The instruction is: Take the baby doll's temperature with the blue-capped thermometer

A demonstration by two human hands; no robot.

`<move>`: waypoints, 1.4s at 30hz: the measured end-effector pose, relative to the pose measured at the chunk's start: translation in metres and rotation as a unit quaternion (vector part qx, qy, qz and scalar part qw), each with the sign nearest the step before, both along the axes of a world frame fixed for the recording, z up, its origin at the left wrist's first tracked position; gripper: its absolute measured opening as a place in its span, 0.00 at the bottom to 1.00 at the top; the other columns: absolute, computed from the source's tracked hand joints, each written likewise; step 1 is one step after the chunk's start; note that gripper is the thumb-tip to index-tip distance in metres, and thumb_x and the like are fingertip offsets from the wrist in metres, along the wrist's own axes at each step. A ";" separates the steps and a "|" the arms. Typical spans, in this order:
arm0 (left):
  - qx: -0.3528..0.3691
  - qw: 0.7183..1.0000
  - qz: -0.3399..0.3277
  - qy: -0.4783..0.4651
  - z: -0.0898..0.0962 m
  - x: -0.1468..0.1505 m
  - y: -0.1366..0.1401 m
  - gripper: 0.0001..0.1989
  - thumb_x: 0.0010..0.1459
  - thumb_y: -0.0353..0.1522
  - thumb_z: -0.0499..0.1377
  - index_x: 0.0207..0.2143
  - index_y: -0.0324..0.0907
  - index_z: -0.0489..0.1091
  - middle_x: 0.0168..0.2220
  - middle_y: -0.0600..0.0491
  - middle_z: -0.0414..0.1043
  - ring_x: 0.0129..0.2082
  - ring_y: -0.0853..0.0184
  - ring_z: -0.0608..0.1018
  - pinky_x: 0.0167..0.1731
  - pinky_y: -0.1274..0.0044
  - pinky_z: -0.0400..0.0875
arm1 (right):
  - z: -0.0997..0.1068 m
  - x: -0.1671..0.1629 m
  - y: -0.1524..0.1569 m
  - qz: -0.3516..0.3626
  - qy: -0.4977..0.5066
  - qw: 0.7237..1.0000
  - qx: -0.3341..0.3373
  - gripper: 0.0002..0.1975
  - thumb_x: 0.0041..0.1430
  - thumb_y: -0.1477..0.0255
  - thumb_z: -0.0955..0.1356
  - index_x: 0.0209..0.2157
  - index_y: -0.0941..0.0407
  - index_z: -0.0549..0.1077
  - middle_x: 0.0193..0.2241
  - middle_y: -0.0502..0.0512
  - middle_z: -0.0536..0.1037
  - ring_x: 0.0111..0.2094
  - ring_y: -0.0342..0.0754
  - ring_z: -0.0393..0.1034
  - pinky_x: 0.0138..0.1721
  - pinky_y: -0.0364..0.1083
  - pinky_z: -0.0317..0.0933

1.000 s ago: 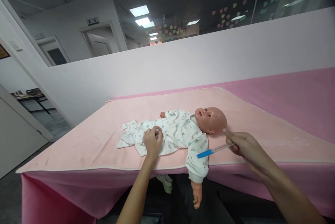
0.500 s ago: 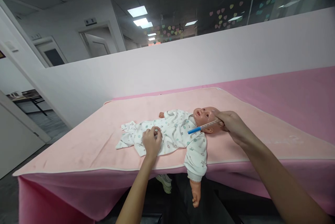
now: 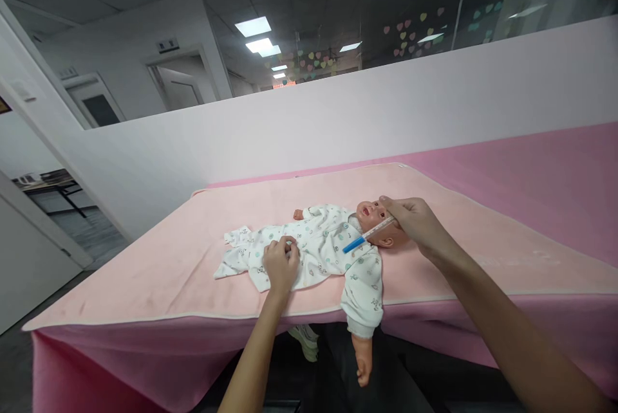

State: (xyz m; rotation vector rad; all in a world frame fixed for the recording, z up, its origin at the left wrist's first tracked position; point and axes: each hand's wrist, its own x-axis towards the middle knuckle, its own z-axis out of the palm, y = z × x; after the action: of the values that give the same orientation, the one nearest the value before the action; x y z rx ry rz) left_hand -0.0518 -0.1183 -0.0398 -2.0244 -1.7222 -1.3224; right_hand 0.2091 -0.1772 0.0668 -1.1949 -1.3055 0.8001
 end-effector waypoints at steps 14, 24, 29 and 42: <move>0.007 1.000 -0.003 -0.004 -0.002 -0.002 0.002 0.06 0.53 0.29 0.53 0.29 0.44 0.70 0.18 0.58 0.63 0.26 0.69 0.67 0.34 0.76 0.57 | 0.001 -0.002 -0.005 -0.007 -0.040 0.999 0.015 0.25 0.52 0.55 0.62 0.12 0.54 0.51 0.11 0.44 0.49 0.14 0.37 0.42 0.16 0.41 0.38; 0.006 1.000 -0.001 -0.001 -0.002 -0.002 0.002 0.06 0.53 0.29 0.53 0.29 0.44 0.70 0.18 0.58 0.63 0.25 0.69 0.67 0.34 0.76 0.57 | -0.003 -0.002 -0.002 -0.047 -0.074 0.995 0.039 0.24 0.53 0.55 0.61 0.12 0.54 0.51 0.11 0.45 0.50 0.15 0.38 0.44 0.16 0.41 0.40; 0.006 1.000 0.001 -0.002 -0.003 -0.002 0.003 0.06 0.53 0.30 0.53 0.29 0.44 0.70 0.19 0.57 0.63 0.25 0.68 0.67 0.33 0.76 0.57 | 0.001 -0.002 -0.002 -0.049 -0.044 0.998 0.016 0.25 0.51 0.53 0.62 0.12 0.54 0.50 0.11 0.44 0.49 0.14 0.37 0.43 0.15 0.41 0.39; 0.006 1.000 0.001 0.003 -0.001 -0.001 0.002 0.06 0.53 0.29 0.52 0.29 0.44 0.69 0.18 0.57 0.62 0.25 0.68 0.67 0.33 0.76 0.58 | 0.007 -0.009 0.021 -0.026 -0.074 0.997 0.006 0.24 0.53 0.55 0.60 0.12 0.55 0.53 0.10 0.44 0.52 0.13 0.37 0.45 0.17 0.41 0.42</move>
State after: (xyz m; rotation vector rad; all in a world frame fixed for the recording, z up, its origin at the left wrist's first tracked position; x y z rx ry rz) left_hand -0.0532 -0.1167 -0.0409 -2.0184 -1.7096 -1.3220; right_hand 0.2003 -0.1559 0.0737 -1.2937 -1.3918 0.6750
